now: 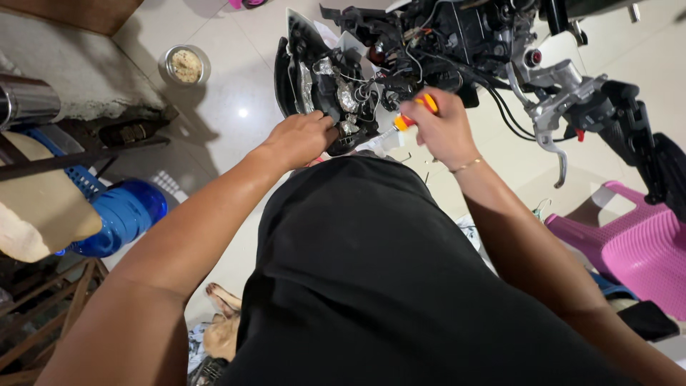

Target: The person uses a screwdriver to remove screws from a motorcycle instrument cluster, detaches the unit, and then reattaches it by hand and with the screwdriver. The person also briefly opens the motorcycle's seat compartment.

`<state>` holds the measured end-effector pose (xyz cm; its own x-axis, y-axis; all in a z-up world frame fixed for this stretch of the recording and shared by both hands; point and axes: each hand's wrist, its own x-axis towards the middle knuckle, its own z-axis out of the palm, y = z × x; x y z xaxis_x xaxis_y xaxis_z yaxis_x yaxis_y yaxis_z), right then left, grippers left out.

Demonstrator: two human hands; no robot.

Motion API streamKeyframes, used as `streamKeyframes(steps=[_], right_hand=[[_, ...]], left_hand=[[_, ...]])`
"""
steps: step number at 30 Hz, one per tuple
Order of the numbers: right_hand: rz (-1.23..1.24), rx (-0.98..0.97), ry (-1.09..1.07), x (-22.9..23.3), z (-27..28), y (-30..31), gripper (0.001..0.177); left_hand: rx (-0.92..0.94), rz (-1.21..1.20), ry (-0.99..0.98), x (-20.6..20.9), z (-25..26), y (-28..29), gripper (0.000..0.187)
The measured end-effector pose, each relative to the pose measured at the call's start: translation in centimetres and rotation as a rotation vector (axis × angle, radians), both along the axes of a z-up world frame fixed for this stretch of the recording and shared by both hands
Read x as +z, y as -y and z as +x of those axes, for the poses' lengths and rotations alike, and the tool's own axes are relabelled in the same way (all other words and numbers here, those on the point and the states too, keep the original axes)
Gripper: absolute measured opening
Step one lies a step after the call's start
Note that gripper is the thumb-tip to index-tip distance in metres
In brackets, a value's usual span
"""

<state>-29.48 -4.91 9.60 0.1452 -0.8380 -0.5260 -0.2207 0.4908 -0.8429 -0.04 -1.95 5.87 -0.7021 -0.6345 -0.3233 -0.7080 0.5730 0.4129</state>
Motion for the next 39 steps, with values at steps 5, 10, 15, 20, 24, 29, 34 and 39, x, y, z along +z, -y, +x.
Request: streamKeyframes(steps=[5,10,15,20,24,29,34,39], right_hand=[[0.280,-0.030,0.141,-2.1,-3.1,-1.8,0.012],[0.409,-0.134,0.385,-3.8,-3.7,-3.0,0.002],[0.365,-0.167,0.345,-3.7,-2.0,-3.1,0.011],[0.399,-0.284,0.314,-2.3,-0.2,-2.2,0.009],[0.341,-0.166,0.127,-0.4,2.7,-3.2,0.018],[0.218,0.016,-0.086,1.0,9.6,-4.6,0.041],[-0.257,0.114,-0.335,2.0,16.0,-6.1,0.045],[-0.247,0.054,-0.620,2.8,20.4,-6.5,0.033]], left_hand=[[-0.014,-0.036,0.038,1.3,0.8,0.6,0.024],[0.020,0.015,0.025,2.0,1.7,1.2,0.033],[-0.025,0.039,0.052,2.4,3.1,2.0,0.040],[-0.015,0.056,-0.079,1.7,4.7,2.6,0.054],[-0.025,0.132,-0.275,0.7,6.3,3.5,0.053],[-0.119,0.123,-0.385,-0.6,7.2,5.1,0.052],[-0.178,0.149,-0.481,-1.7,8.3,6.4,0.048],[-0.205,0.180,-0.583,-1.9,8.4,7.0,0.044]])
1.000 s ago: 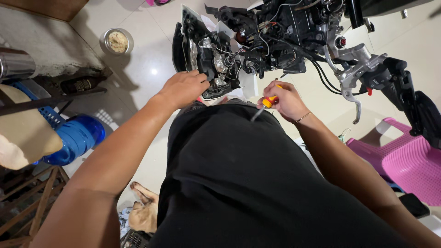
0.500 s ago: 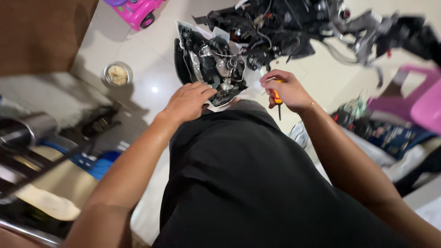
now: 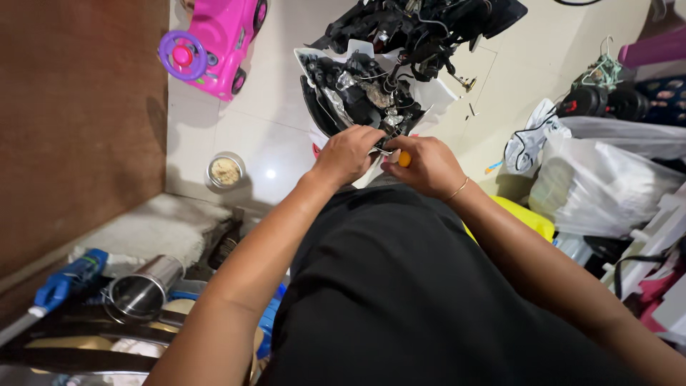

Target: The person uses a screwdriver to remove screws from a motorcycle instrument cluster, detaches the unit, and then reattaches it by hand and with the screwdriver. The person also briefly opens the motorcycle's seat compartment.

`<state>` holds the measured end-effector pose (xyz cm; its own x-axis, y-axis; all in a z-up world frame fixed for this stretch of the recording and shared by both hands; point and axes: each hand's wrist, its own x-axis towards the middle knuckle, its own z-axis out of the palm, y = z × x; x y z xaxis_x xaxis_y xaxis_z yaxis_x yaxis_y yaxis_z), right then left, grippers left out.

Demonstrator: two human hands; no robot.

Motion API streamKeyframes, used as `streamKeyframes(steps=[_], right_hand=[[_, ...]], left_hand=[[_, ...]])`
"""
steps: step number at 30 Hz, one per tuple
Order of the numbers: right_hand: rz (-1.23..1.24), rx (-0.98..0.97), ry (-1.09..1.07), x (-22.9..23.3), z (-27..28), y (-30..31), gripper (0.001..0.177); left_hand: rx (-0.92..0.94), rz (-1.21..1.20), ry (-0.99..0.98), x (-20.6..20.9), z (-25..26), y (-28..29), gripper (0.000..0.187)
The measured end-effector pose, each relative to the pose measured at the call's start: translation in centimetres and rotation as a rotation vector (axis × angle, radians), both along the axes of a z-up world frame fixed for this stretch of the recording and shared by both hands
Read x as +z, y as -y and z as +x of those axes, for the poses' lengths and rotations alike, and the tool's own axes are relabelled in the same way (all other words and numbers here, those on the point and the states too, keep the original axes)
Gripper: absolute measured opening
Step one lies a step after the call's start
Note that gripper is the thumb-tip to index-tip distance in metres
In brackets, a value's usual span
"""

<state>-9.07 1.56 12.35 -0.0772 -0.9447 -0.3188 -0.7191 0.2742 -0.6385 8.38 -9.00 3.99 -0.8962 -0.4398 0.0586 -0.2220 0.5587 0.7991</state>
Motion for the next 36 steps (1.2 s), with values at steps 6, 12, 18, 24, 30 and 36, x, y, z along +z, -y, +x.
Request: streamKeyframes(steps=[6,12,18,24,30,36], right_hand=[[-0.034,-0.075,-0.082,-0.4,0.3,-0.8,0.022],[-0.032,-0.102,-0.129,-0.5,-0.5,-1.6,0.023],[0.044,-0.040,-0.029,-0.3,-2.4,-1.6,0.023],[0.253,0.224,0.068,0.8,-5.9,1.9,0.028],[0.495,0.254,0.323,-1.0,-9.4,14.1,0.025],[0.232,0.522,-0.339,-10.5,-2.2,31.4,0.025]], left_hand=[[-0.004,0.160,0.005,0.9,-0.3,0.3,0.044],[0.586,0.025,-0.069,-0.1,2.3,1.3,0.044],[1.097,0.848,0.319,-5.3,2.0,2.8,0.073],[1.014,1.022,0.195,-7.6,-0.1,2.1,0.045],[1.092,1.164,0.350,-6.7,-0.2,1.0,0.045],[1.057,0.844,0.360,-8.6,0.0,0.3,0.047]])
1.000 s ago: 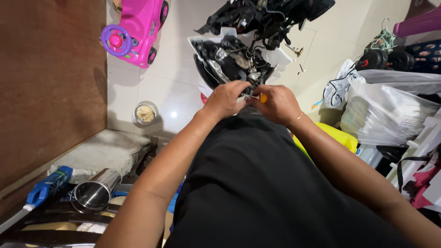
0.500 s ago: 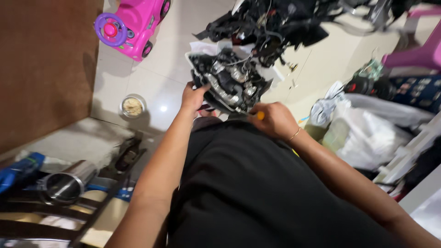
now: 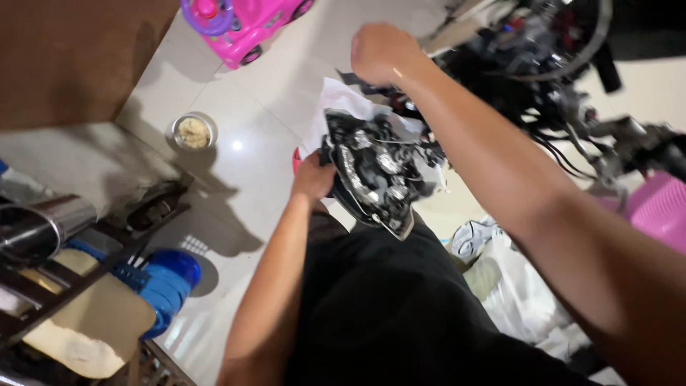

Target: The person uses a screwdriver to remove screws from a motorcycle instrument cluster, detaches the unit, and then reattaches it by hand and with the screwdriver. The person also briefly opens the motorcycle's seat compartment.

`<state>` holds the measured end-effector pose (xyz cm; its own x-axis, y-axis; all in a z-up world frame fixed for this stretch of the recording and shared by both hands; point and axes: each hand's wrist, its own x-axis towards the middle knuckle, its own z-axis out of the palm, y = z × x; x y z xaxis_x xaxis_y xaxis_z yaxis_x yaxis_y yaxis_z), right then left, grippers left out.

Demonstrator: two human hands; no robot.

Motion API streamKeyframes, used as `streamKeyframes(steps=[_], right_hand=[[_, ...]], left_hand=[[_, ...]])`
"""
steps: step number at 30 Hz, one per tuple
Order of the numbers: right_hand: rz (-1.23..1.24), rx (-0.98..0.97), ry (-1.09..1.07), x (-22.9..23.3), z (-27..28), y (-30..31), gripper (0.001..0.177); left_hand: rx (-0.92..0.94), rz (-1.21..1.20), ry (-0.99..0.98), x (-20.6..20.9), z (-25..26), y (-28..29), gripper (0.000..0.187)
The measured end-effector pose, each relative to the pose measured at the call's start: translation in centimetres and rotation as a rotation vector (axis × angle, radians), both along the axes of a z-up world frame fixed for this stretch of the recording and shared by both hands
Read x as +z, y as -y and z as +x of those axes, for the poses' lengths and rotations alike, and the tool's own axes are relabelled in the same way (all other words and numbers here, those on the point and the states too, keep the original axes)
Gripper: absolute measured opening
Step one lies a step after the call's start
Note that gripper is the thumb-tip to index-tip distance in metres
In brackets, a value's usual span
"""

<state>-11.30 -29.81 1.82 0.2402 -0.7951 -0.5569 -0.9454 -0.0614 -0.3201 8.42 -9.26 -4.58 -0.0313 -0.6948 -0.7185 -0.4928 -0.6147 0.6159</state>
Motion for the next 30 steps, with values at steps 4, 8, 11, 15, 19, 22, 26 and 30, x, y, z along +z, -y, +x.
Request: streamKeyframes(steps=[4,8,11,15,19,22,26,30], right_hand=[[0.157,0.105,-0.306,-7.9,5.6,4.4,0.050],[0.227,0.293,-0.466,-15.2,7.5,3.5,0.051],[0.208,0.349,-0.534,-18.9,8.3,2.5,0.036],[0.133,0.338,-0.551,-20.8,7.8,1.6,0.034],[0.000,0.416,-0.363,-20.2,7.2,1.4,0.024],[0.055,0.431,-0.327,-17.9,7.2,1.6,0.023],[-0.042,0.365,-0.205,-12.6,7.2,2.1,0.022],[-0.055,0.241,-0.156,-6.4,5.3,2.5,0.026]], left_hand=[[-0.066,0.014,0.077,0.1,0.0,1.0,0.047],[-0.207,0.079,0.181,1.2,0.4,1.6,0.043],[-0.098,0.046,0.017,2.1,0.9,2.2,0.049],[-0.111,0.109,-0.001,3.0,0.7,2.9,0.050],[-0.138,0.186,0.010,3.6,1.0,3.6,0.053],[-0.153,0.170,-0.007,3.1,1.0,3.5,0.053],[-0.175,0.179,-0.019,0.4,0.9,2.4,0.048],[-0.154,-0.120,-0.125,-2.8,1.0,1.4,0.048]])
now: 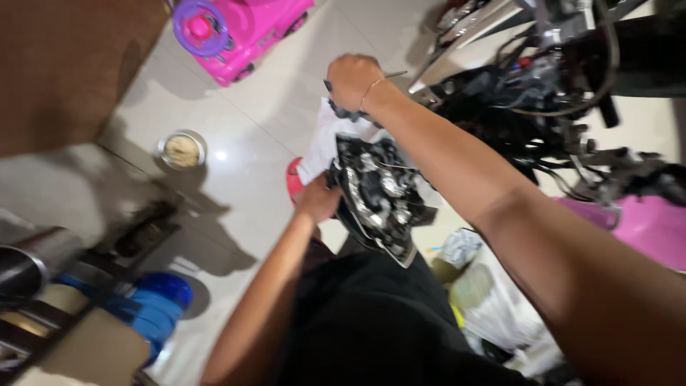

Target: The person uses a screwdriver to remove screws from a motorcycle instrument cluster, detaches the unit, and then reattaches it by hand and with the screwdriver. The person also briefly opens the motorcycle's seat compartment.

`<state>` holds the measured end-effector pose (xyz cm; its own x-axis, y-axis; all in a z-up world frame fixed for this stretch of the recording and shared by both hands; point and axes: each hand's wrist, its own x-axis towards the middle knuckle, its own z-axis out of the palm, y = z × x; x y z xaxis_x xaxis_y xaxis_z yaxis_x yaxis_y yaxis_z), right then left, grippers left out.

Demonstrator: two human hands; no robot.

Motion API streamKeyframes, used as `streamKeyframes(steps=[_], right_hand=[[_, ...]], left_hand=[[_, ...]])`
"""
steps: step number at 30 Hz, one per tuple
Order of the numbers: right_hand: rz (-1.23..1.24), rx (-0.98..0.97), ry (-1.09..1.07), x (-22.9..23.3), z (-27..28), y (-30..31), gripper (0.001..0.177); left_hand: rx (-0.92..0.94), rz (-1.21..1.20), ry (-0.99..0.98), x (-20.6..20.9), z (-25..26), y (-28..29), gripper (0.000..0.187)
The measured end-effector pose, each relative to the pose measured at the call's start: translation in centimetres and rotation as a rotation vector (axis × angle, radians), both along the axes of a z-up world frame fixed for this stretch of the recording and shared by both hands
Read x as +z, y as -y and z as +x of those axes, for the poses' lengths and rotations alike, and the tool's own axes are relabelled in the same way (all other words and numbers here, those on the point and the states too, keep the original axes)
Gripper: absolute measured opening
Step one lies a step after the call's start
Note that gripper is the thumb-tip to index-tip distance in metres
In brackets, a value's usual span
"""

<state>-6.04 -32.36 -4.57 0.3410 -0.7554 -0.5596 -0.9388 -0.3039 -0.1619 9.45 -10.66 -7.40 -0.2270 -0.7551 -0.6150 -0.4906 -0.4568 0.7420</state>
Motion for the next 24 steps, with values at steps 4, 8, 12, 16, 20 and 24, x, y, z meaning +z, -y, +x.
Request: streamKeyframes(steps=[4,8,12,16,20,24], right_hand=[[-0.209,0.079,0.142,4.9,-2.5,-0.9,0.031],[-0.284,-0.158,0.273,8.6,-5.7,-2.4,0.029],[-0.270,-0.358,0.459,12.9,-8.1,-5.4,0.025],[-0.306,-0.291,0.600,17.1,-10.5,-10.0,0.022],[-0.317,-0.189,0.707,19.4,-11.8,-14.6,0.019],[-0.396,-0.053,0.856,19.2,-12.2,-18.8,0.013]], left_hand=[[-0.049,0.071,0.033,-1.2,0.8,0.2,0.044],[-0.004,0.279,-0.003,-0.4,0.6,0.8,0.040],[-0.010,0.146,-0.030,0.2,0.6,1.4,0.038],[-0.054,0.138,-0.004,0.1,0.6,2.2,0.037],[-0.021,0.213,-0.062,0.8,0.4,2.8,0.039],[0.089,0.389,-0.090,2.6,-0.3,3.9,0.038]])
